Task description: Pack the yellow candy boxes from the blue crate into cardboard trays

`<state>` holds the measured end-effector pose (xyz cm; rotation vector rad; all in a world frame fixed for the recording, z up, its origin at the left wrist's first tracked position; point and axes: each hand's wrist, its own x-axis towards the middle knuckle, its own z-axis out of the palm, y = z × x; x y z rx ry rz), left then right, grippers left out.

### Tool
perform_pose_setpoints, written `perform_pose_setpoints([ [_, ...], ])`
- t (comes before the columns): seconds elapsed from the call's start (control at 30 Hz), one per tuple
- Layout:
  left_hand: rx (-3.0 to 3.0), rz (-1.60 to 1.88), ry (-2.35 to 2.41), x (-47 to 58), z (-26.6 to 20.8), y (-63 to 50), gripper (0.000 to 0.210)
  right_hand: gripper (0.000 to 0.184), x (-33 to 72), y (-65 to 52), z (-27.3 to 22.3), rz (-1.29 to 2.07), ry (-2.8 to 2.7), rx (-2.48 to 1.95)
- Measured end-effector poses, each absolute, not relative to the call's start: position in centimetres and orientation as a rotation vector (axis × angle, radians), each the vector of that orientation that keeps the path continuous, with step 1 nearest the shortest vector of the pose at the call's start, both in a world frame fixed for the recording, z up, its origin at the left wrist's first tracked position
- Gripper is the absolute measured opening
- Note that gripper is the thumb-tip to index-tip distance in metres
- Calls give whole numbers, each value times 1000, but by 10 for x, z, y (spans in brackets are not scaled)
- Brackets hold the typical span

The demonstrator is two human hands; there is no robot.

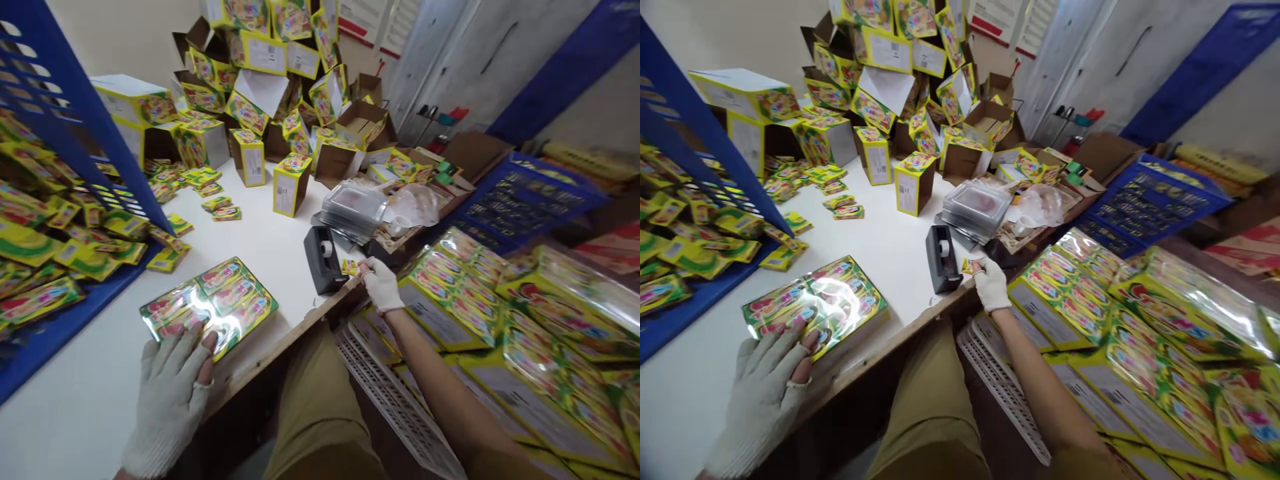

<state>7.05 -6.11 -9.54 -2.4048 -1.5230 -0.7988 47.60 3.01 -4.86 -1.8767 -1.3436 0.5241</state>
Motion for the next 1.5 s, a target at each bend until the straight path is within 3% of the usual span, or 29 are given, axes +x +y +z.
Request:
perform_pose_setpoints([
  [0.27, -2529, -823, -1247, 91, -81, -33, 24, 32, 461, 64, -63, 656, -1518, -2000],
  [0.5, -2461, -818, -1270, 75, -82, -54, 16, 36, 445, 24, -47, 495, -1355, -1906],
  [0.7, -2425, -996, -1317, 75, -98, -59, 15, 41, 438, -5, -76, 957, -1040, -1714],
  [0.9, -2394, -1100, -1259, 79, -98, -59, 12, 42, 432, -4, -110, 1006, -998, -1760],
  [1.03, -2360, -1143, -1307, 85, -96, -65, 16, 41, 416, -27, -98, 1155, -1135, -1716],
  [1.23, -2331, -1155, -1475, 94, -86, -72, 14, 48, 328, -39, -68, 1707, -1375, -1176],
  [1.5, -2361, -903, -1562, 93, -78, -71, 19, 53, 264, -32, -89, 1715, -1173, -1307],
])
